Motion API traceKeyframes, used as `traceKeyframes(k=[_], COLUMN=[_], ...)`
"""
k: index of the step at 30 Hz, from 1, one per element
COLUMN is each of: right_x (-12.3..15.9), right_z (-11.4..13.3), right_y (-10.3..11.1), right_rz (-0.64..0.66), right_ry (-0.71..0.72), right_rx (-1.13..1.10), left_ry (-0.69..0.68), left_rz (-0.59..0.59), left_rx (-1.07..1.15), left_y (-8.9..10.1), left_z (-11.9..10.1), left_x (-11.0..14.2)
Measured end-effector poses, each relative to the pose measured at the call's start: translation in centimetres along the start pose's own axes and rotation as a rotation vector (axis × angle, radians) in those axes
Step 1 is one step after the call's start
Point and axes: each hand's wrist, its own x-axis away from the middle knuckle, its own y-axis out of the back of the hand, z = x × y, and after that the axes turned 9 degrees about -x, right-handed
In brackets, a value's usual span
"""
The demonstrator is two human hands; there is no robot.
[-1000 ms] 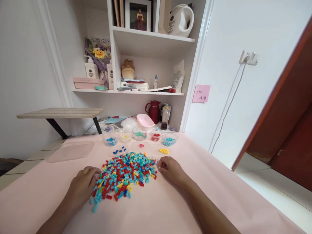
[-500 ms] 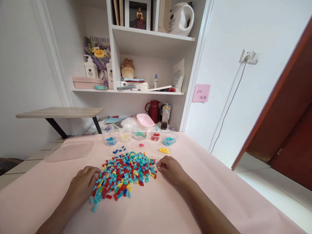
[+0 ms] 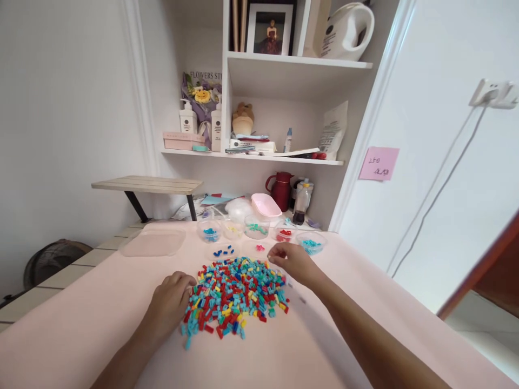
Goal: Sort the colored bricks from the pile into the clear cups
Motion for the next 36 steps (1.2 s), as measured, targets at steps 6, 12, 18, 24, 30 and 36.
traceKeyframes(k=[6, 12, 18, 24, 30, 36], right_x=[-8.8, -14.6, -13.1, -6.4, 0.7, 3.8], right_z=[4.3, 4.6, 2.5, 0.0, -3.0, -4.6], right_y=[-3.2, -5.4, -4.7, -2.3, 0.4, 1.9], right_rz=[-0.213, -0.319, -0.255, -0.264, -0.361, -0.399], right_ry=[0.033, -0.081, -0.101, -0.136, -0.212, -0.268], right_rx=[0.061, 0.046, -0.090, -0.342, -0.540, -0.533], left_ry=[0.016, 0.036, 0.025, 0.010, 0.003, 0.008], left_rz=[0.003, -0.006, -0.004, 0.001, 0.006, -0.004], left_rx=[0.022, 0.069, 0.048, 0.012, -0.013, -0.031], left_y=[0.0, 0.2, 0.0, 0.1, 0.0, -0.1], left_z=[-0.1, -0.1, 0.0, 0.1, 0.2, 0.6], left_x=[0.0, 0.3, 0.3, 0.0, -0.3, -0.6])
